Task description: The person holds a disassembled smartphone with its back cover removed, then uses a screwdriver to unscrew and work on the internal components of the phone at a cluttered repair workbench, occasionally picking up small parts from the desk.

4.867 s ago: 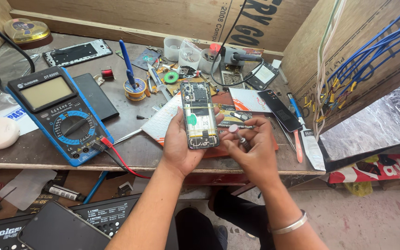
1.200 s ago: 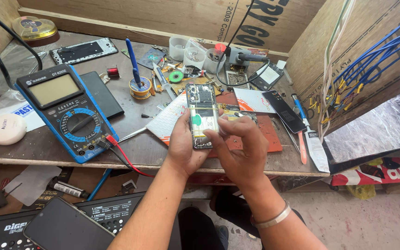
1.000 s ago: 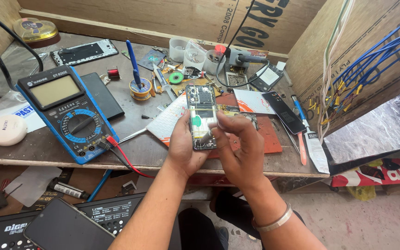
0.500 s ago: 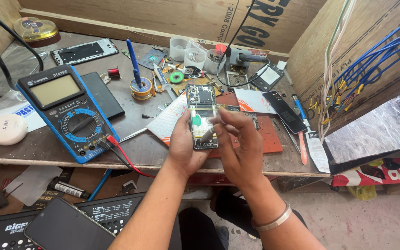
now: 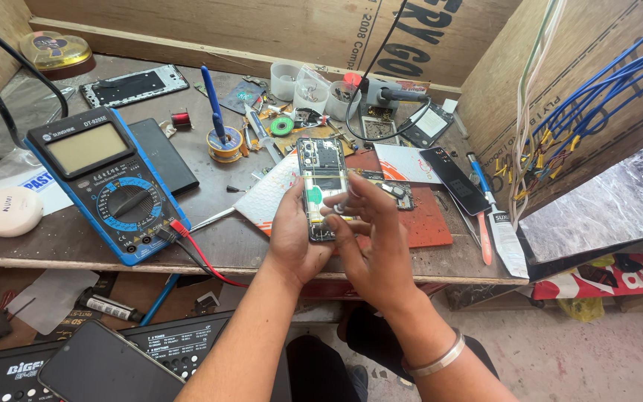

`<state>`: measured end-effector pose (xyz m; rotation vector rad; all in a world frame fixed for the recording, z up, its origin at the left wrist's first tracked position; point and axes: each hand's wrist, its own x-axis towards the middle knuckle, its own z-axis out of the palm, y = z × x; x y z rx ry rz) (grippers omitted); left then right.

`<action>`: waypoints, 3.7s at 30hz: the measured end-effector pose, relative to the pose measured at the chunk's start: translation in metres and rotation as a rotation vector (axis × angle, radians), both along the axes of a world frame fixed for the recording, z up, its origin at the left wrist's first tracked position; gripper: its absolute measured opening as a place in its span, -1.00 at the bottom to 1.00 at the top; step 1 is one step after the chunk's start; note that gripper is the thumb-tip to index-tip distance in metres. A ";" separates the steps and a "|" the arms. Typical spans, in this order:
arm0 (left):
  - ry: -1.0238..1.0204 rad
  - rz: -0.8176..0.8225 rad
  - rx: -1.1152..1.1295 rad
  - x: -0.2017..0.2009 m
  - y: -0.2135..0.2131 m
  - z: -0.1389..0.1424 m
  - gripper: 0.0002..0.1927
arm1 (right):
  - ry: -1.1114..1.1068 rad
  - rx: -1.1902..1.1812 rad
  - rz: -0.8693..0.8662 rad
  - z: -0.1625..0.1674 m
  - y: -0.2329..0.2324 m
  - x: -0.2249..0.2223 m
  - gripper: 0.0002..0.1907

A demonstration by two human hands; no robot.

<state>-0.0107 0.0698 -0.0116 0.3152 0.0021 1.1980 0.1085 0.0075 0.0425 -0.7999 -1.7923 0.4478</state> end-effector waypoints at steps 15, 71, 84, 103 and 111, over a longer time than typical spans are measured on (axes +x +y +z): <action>0.139 0.041 -0.048 0.000 -0.004 0.008 -0.39 | 0.484 -0.111 -0.274 -0.021 0.015 0.094 -0.33; 0.114 0.036 -0.052 0.000 -0.005 0.010 -0.40 | 0.348 -0.034 -0.055 -0.021 0.020 0.051 -0.39; 0.140 0.033 -0.064 0.000 -0.006 0.013 -0.40 | 0.332 -0.069 -0.040 -0.025 0.020 0.050 -0.37; 0.139 0.021 -0.054 0.000 -0.005 0.013 -0.41 | 0.239 -0.013 -0.179 -0.007 0.021 0.052 -0.72; 0.146 0.012 -0.064 0.000 -0.007 0.010 -0.40 | 0.230 0.028 -0.161 -0.011 0.022 0.054 -0.72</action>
